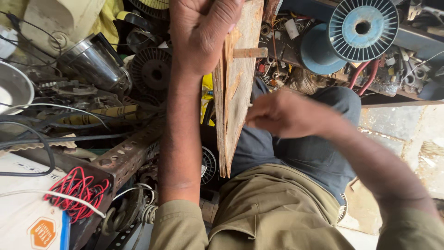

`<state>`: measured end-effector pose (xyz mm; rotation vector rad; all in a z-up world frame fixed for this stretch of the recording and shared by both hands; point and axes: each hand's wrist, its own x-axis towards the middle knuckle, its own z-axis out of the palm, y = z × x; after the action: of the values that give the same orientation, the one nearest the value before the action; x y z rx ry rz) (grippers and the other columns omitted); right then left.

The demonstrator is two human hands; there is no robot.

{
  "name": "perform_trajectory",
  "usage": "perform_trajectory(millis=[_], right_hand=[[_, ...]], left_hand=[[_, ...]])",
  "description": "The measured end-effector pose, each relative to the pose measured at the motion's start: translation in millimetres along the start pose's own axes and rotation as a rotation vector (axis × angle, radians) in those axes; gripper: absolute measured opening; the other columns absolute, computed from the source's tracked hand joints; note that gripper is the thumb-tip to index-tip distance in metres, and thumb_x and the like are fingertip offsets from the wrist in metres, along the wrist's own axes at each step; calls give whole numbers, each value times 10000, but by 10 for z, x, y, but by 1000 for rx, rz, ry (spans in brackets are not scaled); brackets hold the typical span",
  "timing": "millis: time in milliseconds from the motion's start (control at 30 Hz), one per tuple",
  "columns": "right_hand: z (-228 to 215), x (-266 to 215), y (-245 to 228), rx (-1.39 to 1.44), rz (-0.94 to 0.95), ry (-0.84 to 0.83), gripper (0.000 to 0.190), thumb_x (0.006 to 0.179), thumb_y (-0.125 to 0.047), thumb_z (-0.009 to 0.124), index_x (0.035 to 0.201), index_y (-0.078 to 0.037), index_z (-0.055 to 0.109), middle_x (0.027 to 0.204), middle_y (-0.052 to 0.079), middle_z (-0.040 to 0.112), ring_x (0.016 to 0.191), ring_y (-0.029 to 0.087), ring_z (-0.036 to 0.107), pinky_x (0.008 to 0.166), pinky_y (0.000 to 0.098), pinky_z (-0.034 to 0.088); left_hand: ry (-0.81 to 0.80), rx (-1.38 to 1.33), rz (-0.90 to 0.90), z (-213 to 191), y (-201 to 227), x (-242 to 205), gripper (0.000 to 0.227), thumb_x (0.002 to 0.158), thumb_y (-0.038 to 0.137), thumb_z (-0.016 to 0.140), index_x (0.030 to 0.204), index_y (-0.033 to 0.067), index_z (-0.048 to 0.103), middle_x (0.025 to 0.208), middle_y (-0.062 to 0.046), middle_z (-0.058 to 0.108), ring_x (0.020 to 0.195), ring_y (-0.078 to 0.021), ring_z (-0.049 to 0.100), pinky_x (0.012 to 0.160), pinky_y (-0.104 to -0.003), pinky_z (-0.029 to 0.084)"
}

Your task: The person winds copper wire by hand around a small cylindrical object mounted on a wooden board. They hold the board with one hand and wrap the wire with the other, creating a coil.

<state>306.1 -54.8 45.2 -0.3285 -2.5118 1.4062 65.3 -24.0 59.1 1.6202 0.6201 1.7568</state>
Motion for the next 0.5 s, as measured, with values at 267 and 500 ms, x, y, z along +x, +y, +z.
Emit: perform_trajectory(millis=[267, 500], right_hand=[[-790, 675, 444, -105, 406, 464, 157, 1029, -238, 732, 1039, -91, 783, 817, 29, 744, 651, 142, 653, 576, 319, 547], [649, -401, 2191, 189, 798, 373, 193, 907, -224, 792, 983, -48, 813, 792, 105, 761, 660, 154, 665, 620, 315, 537]], left_hand=[[-46, -39, 1, 86, 140, 113, 332, 1139, 198, 613, 850, 36, 587, 688, -29, 546, 513, -94, 465, 487, -245, 381], [29, -33, 47, -485, -176, -93, 347, 1128, 140, 567, 794, 50, 586, 664, -42, 546, 518, -132, 485, 520, -283, 428]])
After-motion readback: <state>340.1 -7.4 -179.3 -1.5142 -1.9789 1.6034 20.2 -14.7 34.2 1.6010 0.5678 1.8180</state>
